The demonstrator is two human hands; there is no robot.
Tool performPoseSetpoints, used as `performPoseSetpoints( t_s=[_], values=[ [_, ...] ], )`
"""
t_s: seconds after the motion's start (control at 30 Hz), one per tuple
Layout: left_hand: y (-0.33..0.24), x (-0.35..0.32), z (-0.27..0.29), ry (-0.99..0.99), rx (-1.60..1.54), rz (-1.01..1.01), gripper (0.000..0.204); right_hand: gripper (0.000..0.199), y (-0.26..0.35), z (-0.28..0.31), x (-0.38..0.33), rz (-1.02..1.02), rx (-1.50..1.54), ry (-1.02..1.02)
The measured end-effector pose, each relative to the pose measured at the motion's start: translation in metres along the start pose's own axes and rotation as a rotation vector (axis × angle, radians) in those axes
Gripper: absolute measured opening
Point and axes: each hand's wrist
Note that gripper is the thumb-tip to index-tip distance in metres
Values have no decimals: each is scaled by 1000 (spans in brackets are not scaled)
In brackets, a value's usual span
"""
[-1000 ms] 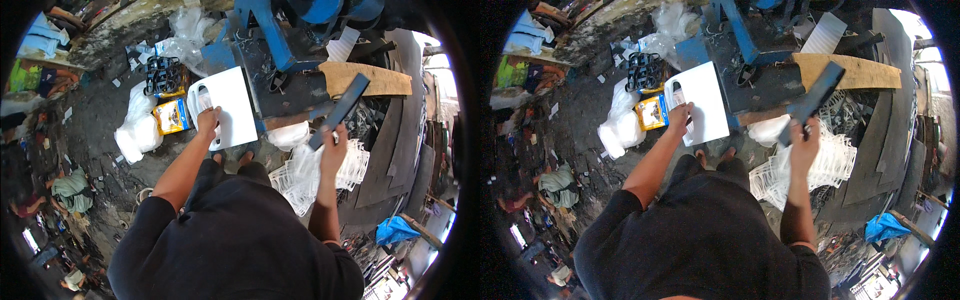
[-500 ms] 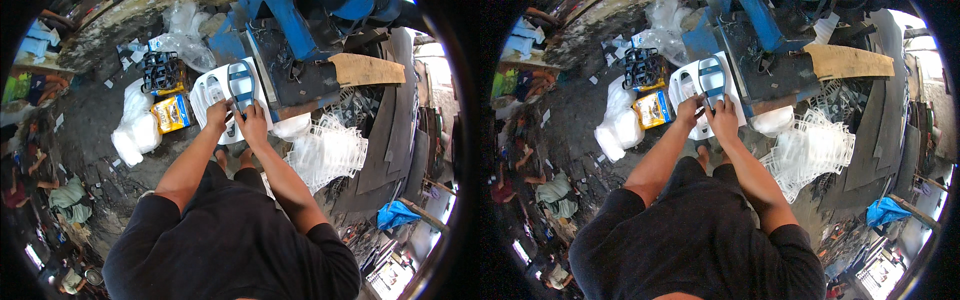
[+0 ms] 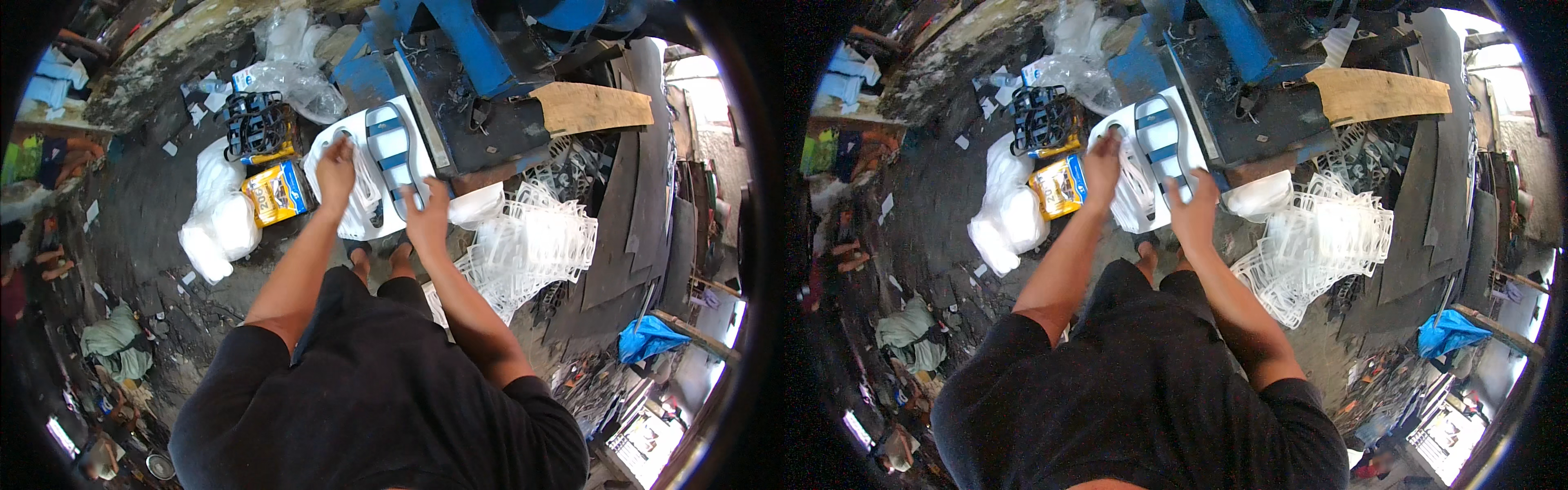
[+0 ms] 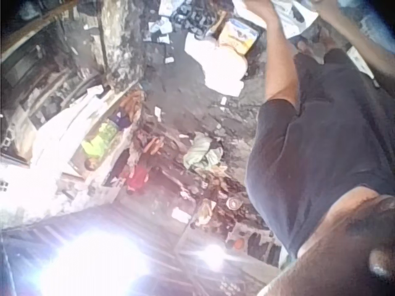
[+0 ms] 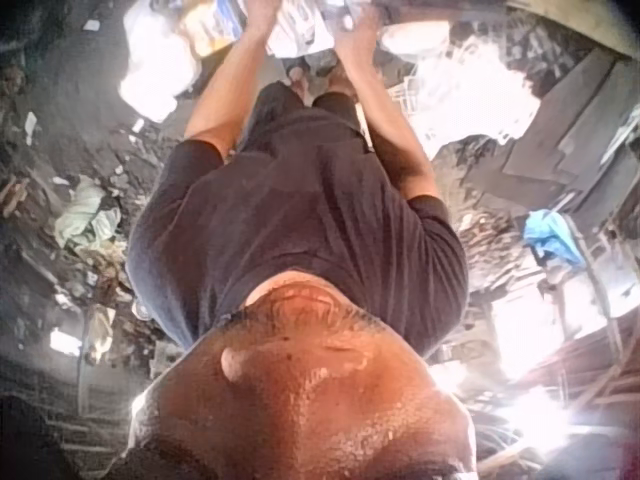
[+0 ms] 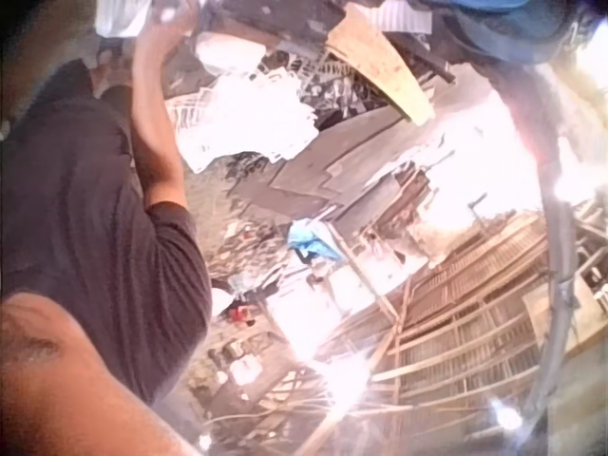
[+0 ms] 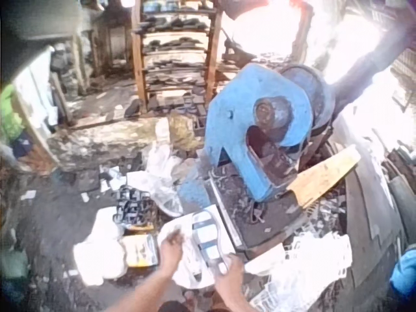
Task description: The person places white foam sheets onto a hydraulic press, operates the press to cut shapes, removes the cut pieces, and stacks them. The person repeats this process multiple times, handling the sheets and cut pieces by hand.
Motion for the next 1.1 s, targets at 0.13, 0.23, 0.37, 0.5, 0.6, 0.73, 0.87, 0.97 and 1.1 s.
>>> performPoseSetpoints(
  t_s=[0.13, 0.23, 0.37, 0.5, 0.6, 0.73, 0.87, 0.97, 1.1],
  values=[
    [-39, 75, -6, 236, 293, -435, 29, 27, -67, -7, -53, -897, 890, 264],
    [-27, 107, -12, 500, 498, -363, 29, 29, -68, -18, -40, -1052, 1152, 478],
    [-29, 106, -20, 589, 548, -287, 29, 29, -52, -12, -18, -1059, 1124, 536],
    [-31, 122, -15, 606, 517, -228, 33, 37, -65, -15, -26, -1012, 1118, 611],
    [-42, 118, -17, 655, 407, -176, 38, 49, -61, -4, -48, -760, 495, 271],
    [-49, 112, -13, 810, 354, -8, 43, 76, -29, 24, -44, -206, 326, 405],
    [-60, 111, -15, 874, 253, 153, 43, 78, -41, 13, -39, 26, 155, 391],
    [-65, 109, -14, 881, 117, 261, 45, 76, -49, 7, -37, 34, 204, 391],
    [-54, 115, -12, 891, 117, 242, 45, 75, -51, 7, -36, 30, 222, 374]
  ],
)
Point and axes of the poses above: each hand's wrist, its own x-axis towards the middle knuckle, its own z-axis out of the back of the hand, y = z × x, and after that the axes turned 12 degrees about -x, right-handed
